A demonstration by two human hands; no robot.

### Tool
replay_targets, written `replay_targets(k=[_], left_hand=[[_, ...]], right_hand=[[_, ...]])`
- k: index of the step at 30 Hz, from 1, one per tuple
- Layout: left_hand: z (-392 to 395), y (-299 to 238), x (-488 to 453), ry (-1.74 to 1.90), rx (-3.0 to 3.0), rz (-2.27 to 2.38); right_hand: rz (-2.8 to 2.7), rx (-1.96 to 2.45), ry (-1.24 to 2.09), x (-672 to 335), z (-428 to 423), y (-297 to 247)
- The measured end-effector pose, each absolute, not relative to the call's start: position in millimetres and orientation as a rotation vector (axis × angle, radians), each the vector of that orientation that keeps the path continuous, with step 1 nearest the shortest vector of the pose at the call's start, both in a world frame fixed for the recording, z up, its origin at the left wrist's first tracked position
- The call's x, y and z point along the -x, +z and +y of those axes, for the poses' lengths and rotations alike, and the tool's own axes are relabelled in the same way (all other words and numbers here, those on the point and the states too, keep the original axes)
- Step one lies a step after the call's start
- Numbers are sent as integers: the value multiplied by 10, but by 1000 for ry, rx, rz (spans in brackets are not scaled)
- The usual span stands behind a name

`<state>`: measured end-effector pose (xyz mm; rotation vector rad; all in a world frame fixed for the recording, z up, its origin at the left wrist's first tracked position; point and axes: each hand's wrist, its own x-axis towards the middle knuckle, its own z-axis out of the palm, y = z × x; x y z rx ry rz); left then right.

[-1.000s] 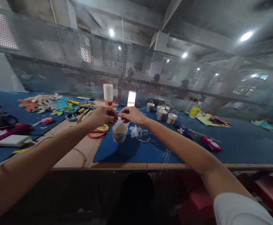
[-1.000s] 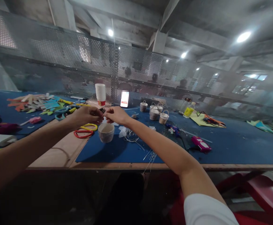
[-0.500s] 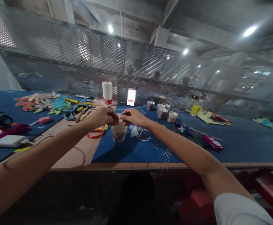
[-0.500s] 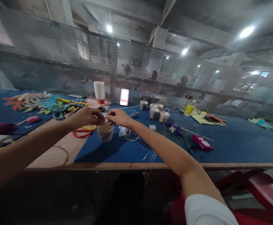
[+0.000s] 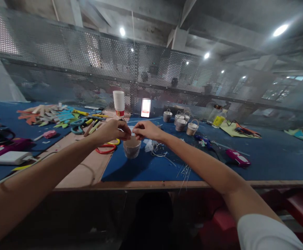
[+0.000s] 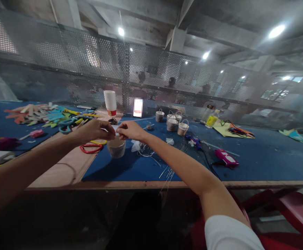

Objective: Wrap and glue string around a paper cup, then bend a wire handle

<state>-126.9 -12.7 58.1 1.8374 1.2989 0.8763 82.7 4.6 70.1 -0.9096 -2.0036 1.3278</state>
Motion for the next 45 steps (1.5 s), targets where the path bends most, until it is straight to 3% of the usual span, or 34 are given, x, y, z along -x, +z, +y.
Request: replay_targets(k=[16, 45], left_hand=[[-241, 722, 1230, 878, -1994, 1491], [-200, 664, 1264, 871, -2019, 1431]], right_hand=[[-2037, 910, 1340, -805, 80, 712], [-2163, 949, 1204, -809, 54, 775]])
